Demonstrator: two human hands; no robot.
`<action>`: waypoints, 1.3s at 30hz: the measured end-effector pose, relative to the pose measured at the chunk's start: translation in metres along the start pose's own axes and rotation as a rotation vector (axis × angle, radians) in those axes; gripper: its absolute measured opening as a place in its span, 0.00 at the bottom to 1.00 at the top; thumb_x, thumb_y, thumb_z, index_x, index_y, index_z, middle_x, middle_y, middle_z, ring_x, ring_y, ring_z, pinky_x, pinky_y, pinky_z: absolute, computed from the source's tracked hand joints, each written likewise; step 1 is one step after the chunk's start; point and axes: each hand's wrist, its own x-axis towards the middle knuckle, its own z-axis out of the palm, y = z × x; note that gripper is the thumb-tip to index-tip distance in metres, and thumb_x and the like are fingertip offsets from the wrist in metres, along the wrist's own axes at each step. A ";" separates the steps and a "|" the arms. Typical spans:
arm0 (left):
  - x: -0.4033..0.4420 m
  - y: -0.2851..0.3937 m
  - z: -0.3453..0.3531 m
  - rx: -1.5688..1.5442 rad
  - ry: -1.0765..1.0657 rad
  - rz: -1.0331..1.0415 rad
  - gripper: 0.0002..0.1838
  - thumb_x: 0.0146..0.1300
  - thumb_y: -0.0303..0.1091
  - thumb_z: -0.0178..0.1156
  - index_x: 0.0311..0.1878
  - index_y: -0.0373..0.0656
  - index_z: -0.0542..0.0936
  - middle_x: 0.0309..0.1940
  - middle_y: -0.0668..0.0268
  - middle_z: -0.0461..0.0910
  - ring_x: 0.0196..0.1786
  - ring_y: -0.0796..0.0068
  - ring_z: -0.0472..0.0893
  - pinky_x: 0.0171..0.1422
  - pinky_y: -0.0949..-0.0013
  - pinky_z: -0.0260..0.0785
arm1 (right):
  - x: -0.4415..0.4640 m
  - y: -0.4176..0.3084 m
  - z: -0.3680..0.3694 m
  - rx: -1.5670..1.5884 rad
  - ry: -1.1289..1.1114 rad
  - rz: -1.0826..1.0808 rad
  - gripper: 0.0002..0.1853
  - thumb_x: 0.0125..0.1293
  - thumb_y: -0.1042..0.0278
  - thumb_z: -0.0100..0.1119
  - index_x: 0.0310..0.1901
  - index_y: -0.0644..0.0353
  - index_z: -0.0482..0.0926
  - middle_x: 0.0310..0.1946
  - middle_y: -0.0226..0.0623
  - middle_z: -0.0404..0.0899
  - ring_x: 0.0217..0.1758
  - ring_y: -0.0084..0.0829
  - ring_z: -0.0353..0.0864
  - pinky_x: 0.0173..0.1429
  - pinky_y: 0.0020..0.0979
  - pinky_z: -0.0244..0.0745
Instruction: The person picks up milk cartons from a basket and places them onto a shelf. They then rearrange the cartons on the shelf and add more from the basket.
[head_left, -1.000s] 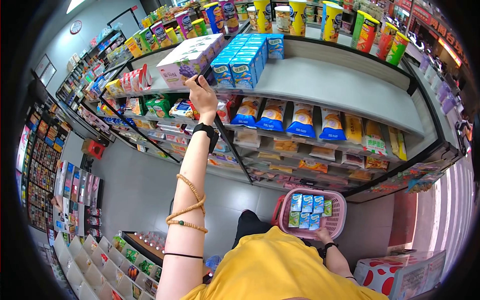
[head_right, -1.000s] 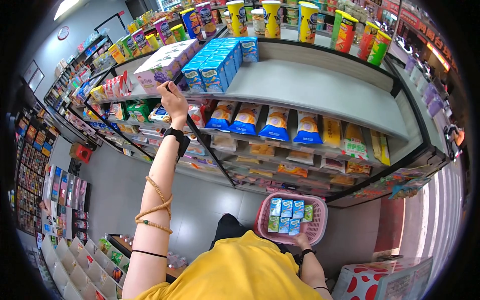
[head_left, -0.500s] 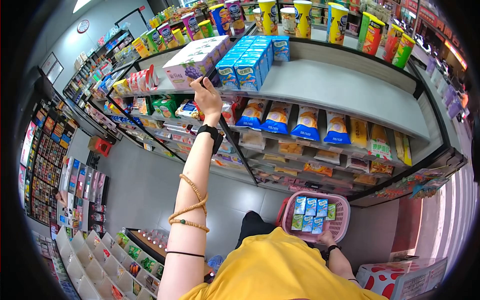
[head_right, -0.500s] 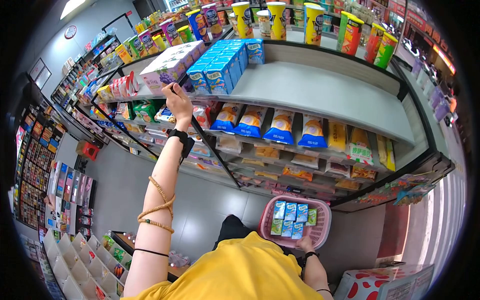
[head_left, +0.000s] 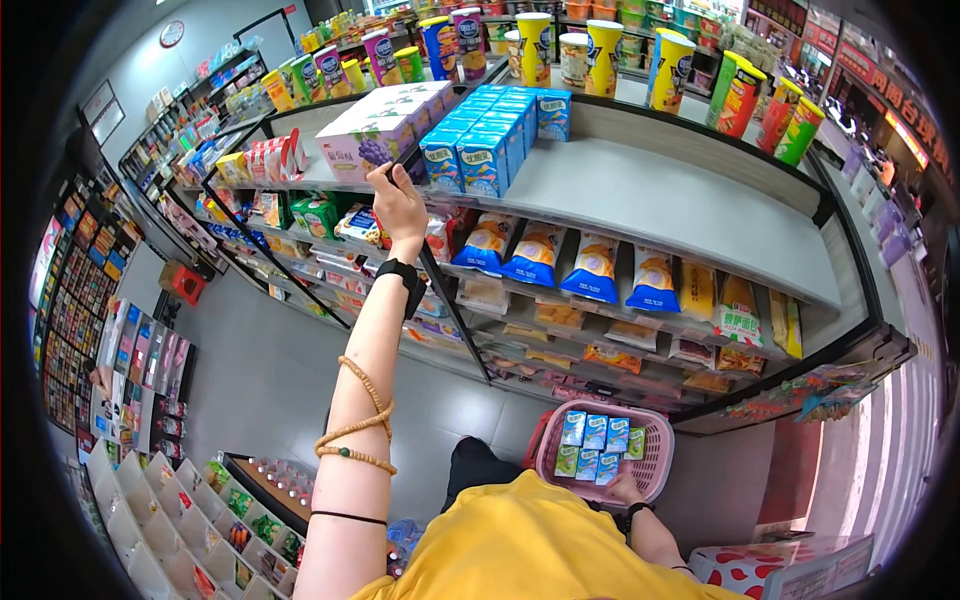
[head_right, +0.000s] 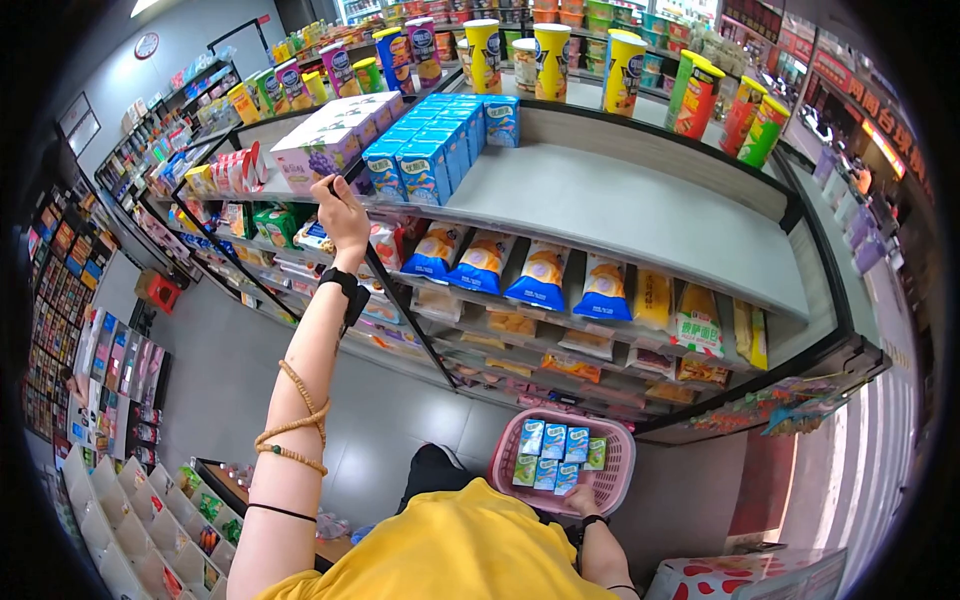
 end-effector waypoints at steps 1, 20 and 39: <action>0.000 0.000 -0.001 0.007 0.009 0.006 0.21 0.83 0.51 0.45 0.53 0.39 0.70 0.37 0.43 0.81 0.39 0.34 0.81 0.41 0.43 0.70 | 0.001 0.003 0.002 -0.006 0.006 -0.002 0.13 0.40 0.78 0.77 0.32 0.60 0.89 0.28 0.36 0.89 0.32 0.30 0.89 0.41 0.34 0.84; 0.001 0.002 0.000 0.031 0.002 -0.006 0.20 0.82 0.50 0.46 0.53 0.39 0.70 0.39 0.43 0.82 0.41 0.34 0.82 0.42 0.44 0.72 | -0.005 0.013 0.003 0.035 0.130 0.008 0.15 0.48 0.71 0.81 0.38 0.61 0.87 0.29 0.40 0.88 0.34 0.34 0.90 0.42 0.36 0.84; 0.000 -0.002 0.001 0.008 -0.004 -0.003 0.20 0.82 0.51 0.45 0.53 0.39 0.70 0.38 0.42 0.81 0.41 0.33 0.81 0.42 0.43 0.71 | -0.029 -0.015 -0.001 -0.183 0.434 0.045 0.34 0.77 0.41 0.47 0.39 0.72 0.87 0.40 0.68 0.83 0.52 0.64 0.83 0.60 0.55 0.76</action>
